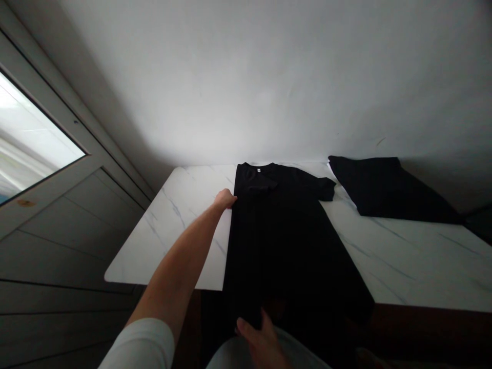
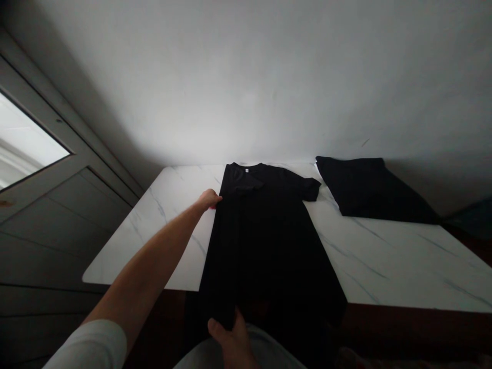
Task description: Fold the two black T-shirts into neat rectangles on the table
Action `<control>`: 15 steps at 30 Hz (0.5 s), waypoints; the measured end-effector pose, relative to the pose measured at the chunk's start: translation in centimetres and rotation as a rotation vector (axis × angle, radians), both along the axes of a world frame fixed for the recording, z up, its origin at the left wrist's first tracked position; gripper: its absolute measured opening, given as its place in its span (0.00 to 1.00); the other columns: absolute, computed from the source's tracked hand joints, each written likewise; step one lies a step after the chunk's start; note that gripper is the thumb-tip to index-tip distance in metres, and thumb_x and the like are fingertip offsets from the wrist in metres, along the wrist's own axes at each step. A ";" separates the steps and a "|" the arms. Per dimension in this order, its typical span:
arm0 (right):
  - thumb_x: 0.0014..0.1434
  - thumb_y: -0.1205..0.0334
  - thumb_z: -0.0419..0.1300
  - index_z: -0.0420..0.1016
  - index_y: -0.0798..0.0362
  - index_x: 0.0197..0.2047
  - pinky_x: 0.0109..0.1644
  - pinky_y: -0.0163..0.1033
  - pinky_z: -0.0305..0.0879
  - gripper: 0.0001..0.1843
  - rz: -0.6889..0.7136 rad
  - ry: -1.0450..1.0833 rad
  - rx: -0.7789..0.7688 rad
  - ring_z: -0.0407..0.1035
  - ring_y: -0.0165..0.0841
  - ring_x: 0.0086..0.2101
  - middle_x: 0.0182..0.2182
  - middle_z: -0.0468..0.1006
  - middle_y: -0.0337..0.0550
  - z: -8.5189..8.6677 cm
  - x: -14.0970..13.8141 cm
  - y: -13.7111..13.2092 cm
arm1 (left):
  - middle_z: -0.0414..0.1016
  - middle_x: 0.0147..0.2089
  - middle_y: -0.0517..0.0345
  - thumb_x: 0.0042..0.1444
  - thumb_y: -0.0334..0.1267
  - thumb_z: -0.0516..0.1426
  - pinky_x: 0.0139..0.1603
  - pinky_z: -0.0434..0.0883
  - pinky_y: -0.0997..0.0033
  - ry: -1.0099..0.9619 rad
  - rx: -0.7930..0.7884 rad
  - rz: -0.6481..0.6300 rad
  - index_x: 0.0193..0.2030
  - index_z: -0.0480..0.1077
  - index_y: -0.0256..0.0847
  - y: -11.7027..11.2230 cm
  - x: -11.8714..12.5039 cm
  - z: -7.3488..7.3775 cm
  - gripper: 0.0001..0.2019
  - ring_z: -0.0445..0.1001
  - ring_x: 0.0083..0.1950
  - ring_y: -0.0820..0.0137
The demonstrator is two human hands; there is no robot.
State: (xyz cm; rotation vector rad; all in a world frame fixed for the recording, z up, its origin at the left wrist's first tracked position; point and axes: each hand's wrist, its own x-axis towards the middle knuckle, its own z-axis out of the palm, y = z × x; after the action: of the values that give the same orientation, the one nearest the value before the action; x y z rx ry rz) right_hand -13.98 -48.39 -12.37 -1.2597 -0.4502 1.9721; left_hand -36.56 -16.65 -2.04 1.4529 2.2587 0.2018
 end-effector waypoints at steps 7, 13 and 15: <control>0.35 0.36 0.74 0.76 0.52 0.40 0.48 0.47 0.70 0.35 0.129 -0.275 0.036 0.77 0.45 0.39 0.34 0.83 0.49 0.1 0.0 -0.1 | 0.79 0.28 0.49 0.58 0.37 0.57 0.35 0.71 0.72 -0.041 0.014 0.013 0.29 0.76 0.35 -0.1 -0.1 -0.3 0.10 0.79 0.32 0.67; 0.39 0.33 0.70 0.75 0.51 0.40 0.46 0.44 0.70 0.34 0.182 -0.383 0.012 0.76 0.43 0.38 0.31 0.82 0.44 1.4 -0.2 0.2 | 0.79 0.29 0.49 0.56 0.48 0.61 0.34 0.70 0.71 -0.056 0.027 0.001 0.29 0.75 0.36 -0.1 -0.1 -0.6 0.15 0.78 0.33 0.65; 0.41 0.33 0.70 0.76 0.51 0.37 0.45 0.44 0.69 0.32 0.222 -0.411 0.047 0.76 0.42 0.36 0.29 0.81 0.44 1.2 -0.3 0.2 | 0.80 0.30 0.51 0.54 0.47 0.63 0.33 0.70 0.72 -0.057 0.027 0.001 0.31 0.75 0.37 -0.2 -0.2 -0.5 0.13 0.78 0.33 0.66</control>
State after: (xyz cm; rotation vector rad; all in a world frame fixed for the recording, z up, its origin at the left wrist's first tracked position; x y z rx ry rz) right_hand -14.26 -48.23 -11.12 -1.6494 -0.8659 1.8621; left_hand -36.73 -16.86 -2.59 1.4412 2.2193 0.2723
